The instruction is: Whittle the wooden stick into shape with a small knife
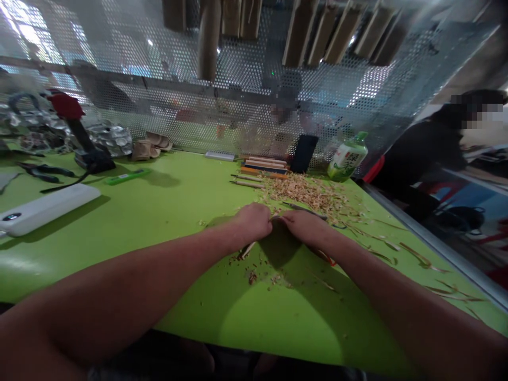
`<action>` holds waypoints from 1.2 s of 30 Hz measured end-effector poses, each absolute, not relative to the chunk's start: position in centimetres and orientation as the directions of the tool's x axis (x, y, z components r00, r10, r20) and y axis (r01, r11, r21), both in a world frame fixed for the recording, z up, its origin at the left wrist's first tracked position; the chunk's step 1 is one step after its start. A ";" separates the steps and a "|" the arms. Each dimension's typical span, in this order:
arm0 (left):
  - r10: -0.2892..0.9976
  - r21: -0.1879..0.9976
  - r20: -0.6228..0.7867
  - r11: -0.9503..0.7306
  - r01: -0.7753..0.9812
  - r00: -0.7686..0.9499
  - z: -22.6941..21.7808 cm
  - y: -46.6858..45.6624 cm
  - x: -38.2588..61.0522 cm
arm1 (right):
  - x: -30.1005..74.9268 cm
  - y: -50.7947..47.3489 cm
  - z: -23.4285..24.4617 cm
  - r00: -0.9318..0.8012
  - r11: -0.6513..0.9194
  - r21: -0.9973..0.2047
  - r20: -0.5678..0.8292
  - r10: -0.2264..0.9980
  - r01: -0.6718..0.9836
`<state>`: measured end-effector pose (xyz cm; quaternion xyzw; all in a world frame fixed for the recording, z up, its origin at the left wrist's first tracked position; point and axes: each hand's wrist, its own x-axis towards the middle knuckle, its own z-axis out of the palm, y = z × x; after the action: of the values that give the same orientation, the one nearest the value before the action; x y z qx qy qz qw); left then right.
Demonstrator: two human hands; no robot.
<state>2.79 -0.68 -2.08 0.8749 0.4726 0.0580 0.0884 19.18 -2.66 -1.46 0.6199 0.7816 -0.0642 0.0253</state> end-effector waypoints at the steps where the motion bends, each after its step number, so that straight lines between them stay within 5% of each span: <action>1: 0.835 0.209 0.019 -0.540 0.815 0.549 -2.1 -0.7 2.8 | 19.3 -2.5 -1.6 -0.235 0.227 -0.078 -0.116 0.965 0.971; 9: 0.830 0.206 0.023 -0.549 0.810 0.557 -2.4 -0.4 2.8 | 19.4 -3.2 -2.0 -0.205 0.204 0.042 0.031 0.978 0.978; 25: 0.837 0.197 0.016 -0.539 0.819 0.547 -2.2 -0.5 2.8 | 17.7 -4.7 -1.1 -0.158 0.141 0.204 0.073 0.985 0.969; 36: 0.840 0.207 0.004 -0.531 0.821 0.542 -2.0 -0.8 2.8 | 17.9 -4.7 -1.2 -0.238 0.213 0.205 0.104 0.966 0.955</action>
<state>2.82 -0.77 -1.96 0.8735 0.4755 0.0518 0.0905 17.91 -4.72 -1.22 0.6168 0.7785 0.1133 0.0232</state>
